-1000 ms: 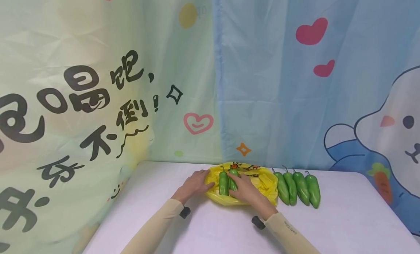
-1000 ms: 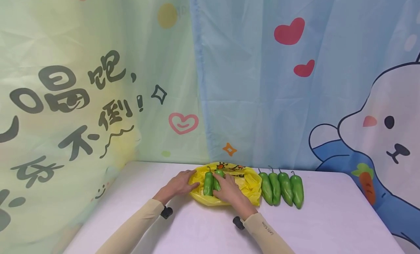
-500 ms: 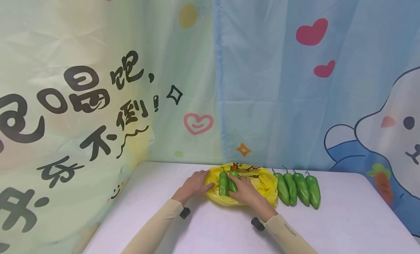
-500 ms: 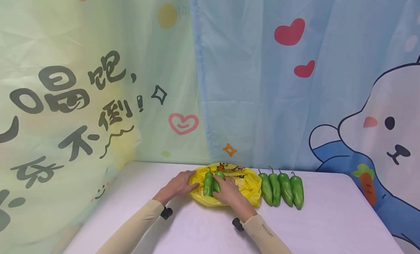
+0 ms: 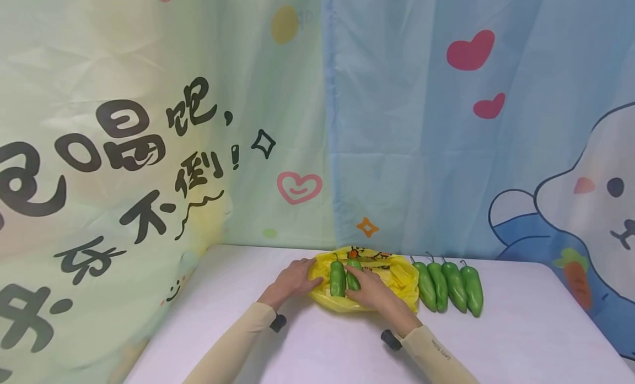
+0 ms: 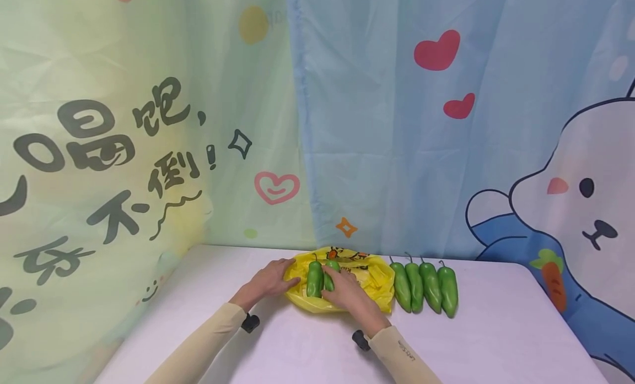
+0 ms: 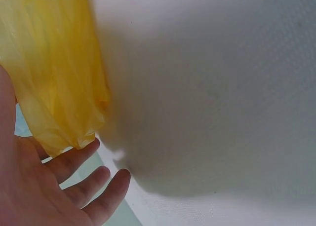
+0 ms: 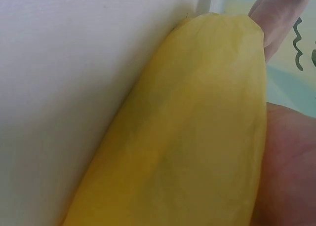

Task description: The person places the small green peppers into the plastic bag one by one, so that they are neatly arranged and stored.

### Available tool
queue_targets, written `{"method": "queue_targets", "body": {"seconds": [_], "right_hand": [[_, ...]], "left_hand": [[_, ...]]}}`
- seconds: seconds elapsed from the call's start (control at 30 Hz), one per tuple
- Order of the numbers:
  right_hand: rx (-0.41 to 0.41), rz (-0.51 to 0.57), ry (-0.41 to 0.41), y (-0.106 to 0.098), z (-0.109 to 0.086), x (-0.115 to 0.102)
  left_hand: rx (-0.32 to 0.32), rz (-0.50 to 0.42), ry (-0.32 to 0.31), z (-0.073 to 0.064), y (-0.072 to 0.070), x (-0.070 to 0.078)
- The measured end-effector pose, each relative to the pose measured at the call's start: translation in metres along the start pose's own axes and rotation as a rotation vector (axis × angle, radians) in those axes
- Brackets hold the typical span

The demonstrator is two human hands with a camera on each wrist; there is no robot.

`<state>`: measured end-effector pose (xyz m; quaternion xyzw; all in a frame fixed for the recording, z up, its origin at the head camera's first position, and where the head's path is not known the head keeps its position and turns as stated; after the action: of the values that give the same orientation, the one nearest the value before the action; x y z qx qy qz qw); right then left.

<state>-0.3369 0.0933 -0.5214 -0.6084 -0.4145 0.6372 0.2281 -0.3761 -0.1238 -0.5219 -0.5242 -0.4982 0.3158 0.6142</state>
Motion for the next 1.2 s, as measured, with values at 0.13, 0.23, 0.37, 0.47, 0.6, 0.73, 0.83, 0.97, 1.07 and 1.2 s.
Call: {"method": "queue_targets", "body": {"seconds": [0.13, 0.23, 0.37, 0.47, 0.6, 0.73, 0.83, 0.97, 1.07, 1.2], "right_hand": [[-0.028, 0.008, 0.014, -0.004, -0.004, 0.000], [-0.041, 0.013, 0.016, -0.006, -0.006, 0.000], [-0.032, 0.005, -0.001, -0.008, -0.009, 0.000], [-0.010, 0.000, -0.019, -0.011, -0.012, -0.002], [0.033, 0.005, -0.050, -0.016, -0.016, -0.004], [0.075, -0.031, -0.080, -0.020, -0.020, -0.005], [0.099, -0.081, -0.100, -0.022, -0.023, -0.005], [0.123, -0.122, -0.127, -0.024, -0.028, 0.000], [0.139, -0.119, -0.142, -0.026, -0.032, 0.004], [0.147, -0.119, -0.142, -0.027, -0.036, 0.010]], "left_hand": [[-0.003, 0.001, -0.004, 0.000, 0.000, 0.000], [-0.003, -0.004, -0.003, 0.001, 0.002, -0.001], [0.000, -0.007, 0.002, 0.001, 0.003, -0.002], [-0.002, -0.003, 0.004, 0.001, 0.004, -0.003], [-0.007, 0.001, 0.002, 0.001, 0.003, -0.002], [-0.006, 0.004, 0.003, 0.000, 0.002, -0.001], [-0.006, 0.010, 0.004, 0.000, 0.002, -0.001], [-0.005, 0.007, 0.004, 0.001, 0.003, -0.002], [-0.005, 0.003, 0.004, 0.001, 0.002, -0.001], [-0.004, 0.015, 0.013, 0.001, 0.002, -0.001]]}}
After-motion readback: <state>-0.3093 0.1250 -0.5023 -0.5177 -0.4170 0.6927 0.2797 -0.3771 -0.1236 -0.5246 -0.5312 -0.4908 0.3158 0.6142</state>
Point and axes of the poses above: each hand's wrist, its own z-axis towards the middle knuckle, its own y-axis out of the palm, x = y × z, the point moved 2 cm from there along z, towards the middle knuckle
